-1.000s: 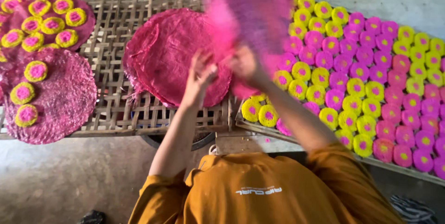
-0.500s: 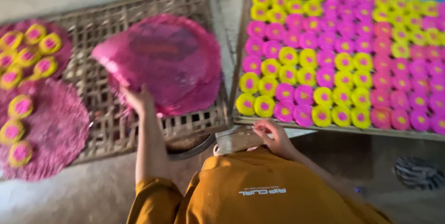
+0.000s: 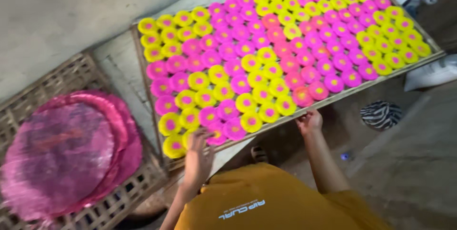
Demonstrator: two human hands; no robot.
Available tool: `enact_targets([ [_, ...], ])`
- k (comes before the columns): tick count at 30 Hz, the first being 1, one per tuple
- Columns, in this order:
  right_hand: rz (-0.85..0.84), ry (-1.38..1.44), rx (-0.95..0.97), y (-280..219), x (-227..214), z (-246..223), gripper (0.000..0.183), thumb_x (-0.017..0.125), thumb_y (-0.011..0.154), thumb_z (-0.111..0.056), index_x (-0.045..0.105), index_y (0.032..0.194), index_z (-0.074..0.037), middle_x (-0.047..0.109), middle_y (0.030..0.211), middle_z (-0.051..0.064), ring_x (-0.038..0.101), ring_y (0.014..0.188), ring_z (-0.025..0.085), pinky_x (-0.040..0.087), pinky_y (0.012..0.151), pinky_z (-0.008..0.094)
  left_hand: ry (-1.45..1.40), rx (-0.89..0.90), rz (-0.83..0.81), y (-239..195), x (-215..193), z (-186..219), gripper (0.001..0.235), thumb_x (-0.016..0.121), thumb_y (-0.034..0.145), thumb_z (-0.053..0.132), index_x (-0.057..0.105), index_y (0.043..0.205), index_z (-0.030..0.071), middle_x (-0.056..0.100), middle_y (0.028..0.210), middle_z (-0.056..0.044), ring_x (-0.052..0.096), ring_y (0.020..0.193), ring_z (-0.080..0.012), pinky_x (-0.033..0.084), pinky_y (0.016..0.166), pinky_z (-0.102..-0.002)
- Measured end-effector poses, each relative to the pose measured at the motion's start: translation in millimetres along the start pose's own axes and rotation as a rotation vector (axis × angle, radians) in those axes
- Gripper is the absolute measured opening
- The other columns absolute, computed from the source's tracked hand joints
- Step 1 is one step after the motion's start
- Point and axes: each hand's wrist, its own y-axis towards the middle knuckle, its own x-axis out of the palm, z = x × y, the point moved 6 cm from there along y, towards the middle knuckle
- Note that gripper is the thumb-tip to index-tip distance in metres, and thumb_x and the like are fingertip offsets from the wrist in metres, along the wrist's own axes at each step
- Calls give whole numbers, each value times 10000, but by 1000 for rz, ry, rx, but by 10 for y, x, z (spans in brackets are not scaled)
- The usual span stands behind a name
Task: The person places small decorative circular items onto larger pink discs and moves trays of these items between different locations.
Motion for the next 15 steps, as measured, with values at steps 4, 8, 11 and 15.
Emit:
enact_targets([
  [4, 11, -24, 139, 388, -156, -293, 53, 475, 855, -133, 507, 886, -107, 565, 837, 75, 605, 812, 277, 538, 820, 589, -113, 125, -351, 368, 1065, 697, 358, 683, 929, 88, 630, 1283, 103, 626, 1309, -93, 616, 1231, -330, 515, 1035, -425],
  [8, -160, -55, 235, 440, -318, -362, 159, 446, 785, -54, 497, 935, -62, 575, 893, 118, 619, 919, 326, 501, 948, 698, 76, 366, -445, 570, 1943, 1153, 518, 728, 895, 213, 563, 1377, 120, 570, 1377, -105, 551, 1229, -341, 457, 1015, -463],
  [11, -396, -57, 227, 507, -436, -372, 183, 450, 808, -28, 494, 985, -15, 604, 979, 134, 593, 1091, 362, 416, 1038, 670, 570, 657, -246, 590, 2726, 1212, 713, 708, 777, 227, 501, 1456, 158, 529, 1427, -82, 521, 1281, -306, 446, 1019, -463],
  [15, -738, 34, 121, 510, -645, -443, 220, 454, 840, 6, 491, 1052, 48, 642, 1092, 157, 559, 1320, 409, 302, 1158, 633, 952, 690, -159, 692, 3616, 872, 737, 680, 792, 240, 464, 1490, 143, 486, 1454, -99, 504, 1271, -267, 460, 967, -456],
])
